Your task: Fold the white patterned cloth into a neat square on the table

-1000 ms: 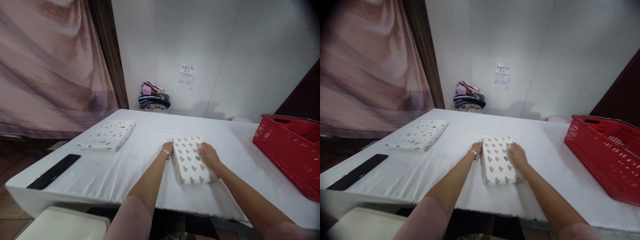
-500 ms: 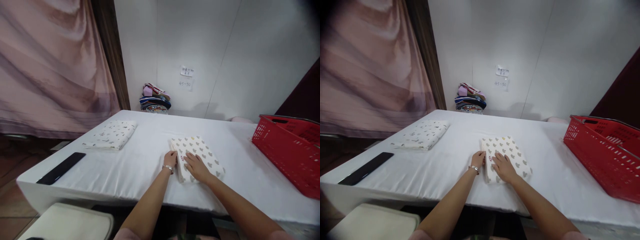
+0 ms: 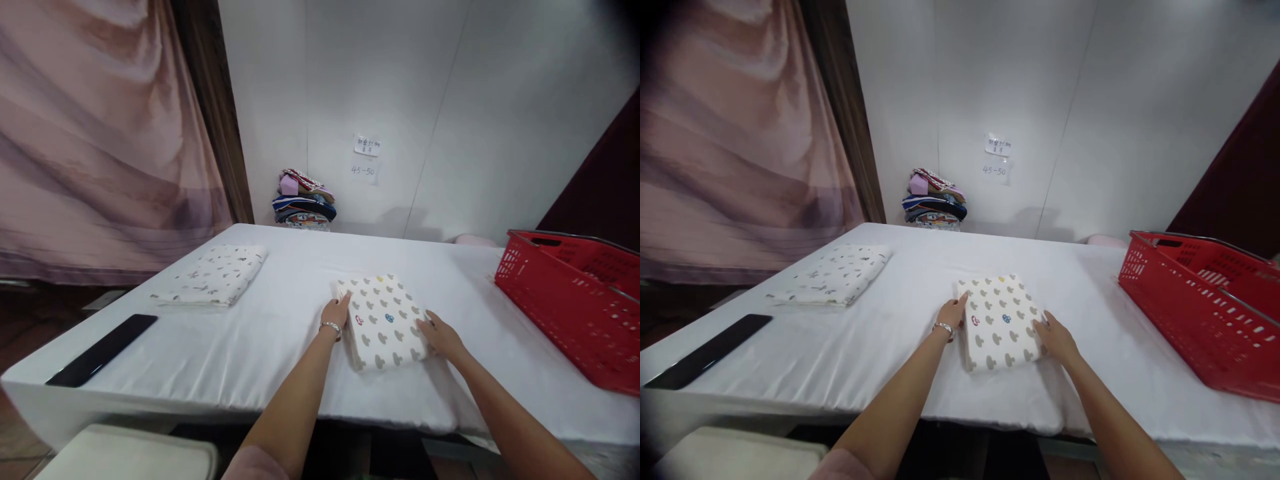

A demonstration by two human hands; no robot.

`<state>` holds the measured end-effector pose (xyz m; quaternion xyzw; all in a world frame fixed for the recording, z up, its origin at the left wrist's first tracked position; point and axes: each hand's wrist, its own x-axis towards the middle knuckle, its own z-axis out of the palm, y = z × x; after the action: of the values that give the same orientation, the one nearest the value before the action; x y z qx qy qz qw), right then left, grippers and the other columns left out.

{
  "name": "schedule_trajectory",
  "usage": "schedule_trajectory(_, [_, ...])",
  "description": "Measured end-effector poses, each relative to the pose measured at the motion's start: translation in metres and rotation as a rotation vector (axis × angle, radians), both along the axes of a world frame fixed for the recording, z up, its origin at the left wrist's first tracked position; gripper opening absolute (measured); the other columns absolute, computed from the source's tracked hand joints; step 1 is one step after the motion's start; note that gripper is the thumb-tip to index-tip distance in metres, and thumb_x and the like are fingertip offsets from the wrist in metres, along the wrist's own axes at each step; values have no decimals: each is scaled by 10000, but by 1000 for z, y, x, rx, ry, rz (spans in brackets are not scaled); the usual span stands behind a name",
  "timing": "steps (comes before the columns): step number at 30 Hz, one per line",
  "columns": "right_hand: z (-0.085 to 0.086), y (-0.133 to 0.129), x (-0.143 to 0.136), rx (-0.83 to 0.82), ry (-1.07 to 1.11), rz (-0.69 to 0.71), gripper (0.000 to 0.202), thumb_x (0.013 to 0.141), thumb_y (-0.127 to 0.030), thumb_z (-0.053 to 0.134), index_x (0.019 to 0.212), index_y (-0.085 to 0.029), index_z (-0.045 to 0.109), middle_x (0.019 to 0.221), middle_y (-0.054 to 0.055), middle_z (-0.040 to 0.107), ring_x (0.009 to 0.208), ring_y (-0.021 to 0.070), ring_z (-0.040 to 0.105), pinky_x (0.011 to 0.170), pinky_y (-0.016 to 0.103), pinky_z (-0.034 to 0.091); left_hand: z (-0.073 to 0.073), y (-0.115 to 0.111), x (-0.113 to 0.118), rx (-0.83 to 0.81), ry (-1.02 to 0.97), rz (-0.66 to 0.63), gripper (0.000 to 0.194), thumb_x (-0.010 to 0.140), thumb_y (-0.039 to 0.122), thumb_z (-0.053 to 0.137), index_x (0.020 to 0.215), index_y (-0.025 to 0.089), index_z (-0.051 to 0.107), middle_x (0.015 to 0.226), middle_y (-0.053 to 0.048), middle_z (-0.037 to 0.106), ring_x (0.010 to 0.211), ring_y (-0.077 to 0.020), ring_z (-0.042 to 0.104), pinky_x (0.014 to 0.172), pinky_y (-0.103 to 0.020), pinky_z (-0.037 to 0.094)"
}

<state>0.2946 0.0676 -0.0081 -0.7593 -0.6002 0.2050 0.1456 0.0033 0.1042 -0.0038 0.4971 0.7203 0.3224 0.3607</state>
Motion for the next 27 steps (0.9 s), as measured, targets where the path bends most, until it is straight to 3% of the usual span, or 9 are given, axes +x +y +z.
schedule_trajectory(6, [-7, 0, -16, 113, 14, -4, 647, 804, -526, 392, 1335, -158, 361, 1340, 97, 438, 1207, 253, 419, 975, 345, 346, 0, 7, 1, -52, 91, -17, 600, 708, 494, 572, 1174, 128, 475, 1193, -170, 556, 1100, -295, 518, 866, -340, 395])
schedule_trajectory(10, [-6, 22, -9, 211, 77, 70, 645, 779, -520, 461, 1333, -202, 371, 1329, 71, 454, 1176, 241, 449, 962, 337, 358, 1, -6, 8, -45, 27, 30, 637, 701, 462, 604, 1204, 112, 430, 1201, -173, 548, 1092, -278, 524, 876, -333, 403])
schedule_trajectory(14, [-4, 64, 14, 307, 107, 101, 660, 750, -510, 519, 1330, -226, 381, 1243, 69, 526, 1103, 251, 505, 930, 370, 382, -1, -30, 24, -40, -142, 54, 668, 681, 428, 651, 1227, 148, 389, 1077, -125, 620, 856, -209, 631, 680, -277, 481])
schedule_trajectory(16, [-6, 80, 23, 320, 110, 62, 698, 739, -516, 522, 1331, -176, 378, 1210, 103, 541, 1083, 273, 516, 917, 402, 392, -2, -37, 24, -85, -207, 45, 740, 702, 455, 625, 1296, 161, 299, 1019, -105, 638, 675, -178, 642, 564, -272, 481])
schedule_trajectory(18, [-10, 86, 27, 300, 122, 29, 721, 739, -519, 510, 1324, -117, 381, 1232, 143, 519, 1117, 297, 493, 934, 427, 380, -2, -37, 16, -78, -176, 68, 790, 733, 496, 575, 1342, 139, 221, 1015, -109, 633, 645, -175, 638, 567, -285, 485])
schedule_trajectory(22, [-18, 66, 27, 328, 207, -67, 703, 764, -504, 472, 1327, -95, 376, 1330, 158, 430, 1208, 302, 409, 998, 419, 331, 0, -15, -10, 168, 139, 128, 649, 785, 494, 497, 1291, 113, 358, 1195, -144, 535, 1038, -229, 556, 844, -313, 446])
schedule_trajectory(25, [-24, 39, 27, 352, 361, -217, 742, 738, -528, 515, 1357, -157, 340, 1273, 139, 495, 1105, 287, 513, 912, 390, 428, 3, 10, -17, 268, 327, 9, 501, 817, 452, 456, 1207, 138, 482, 1273, -130, 482, 1181, -241, 442, 960, -326, 366])
schedule_trajectory(27, [-30, 25, 27, 341, 464, -249, 777, 712, -530, 556, 1372, -201, 310, 1224, 125, 539, 1012, 263, 577, 807, 350, 492, 3, 24, -16, 225, 358, -98, 467, 825, 432, 447, 1193, 151, 505, 1271, -118, 495, 1179, -237, 447, 968, -327, 356])
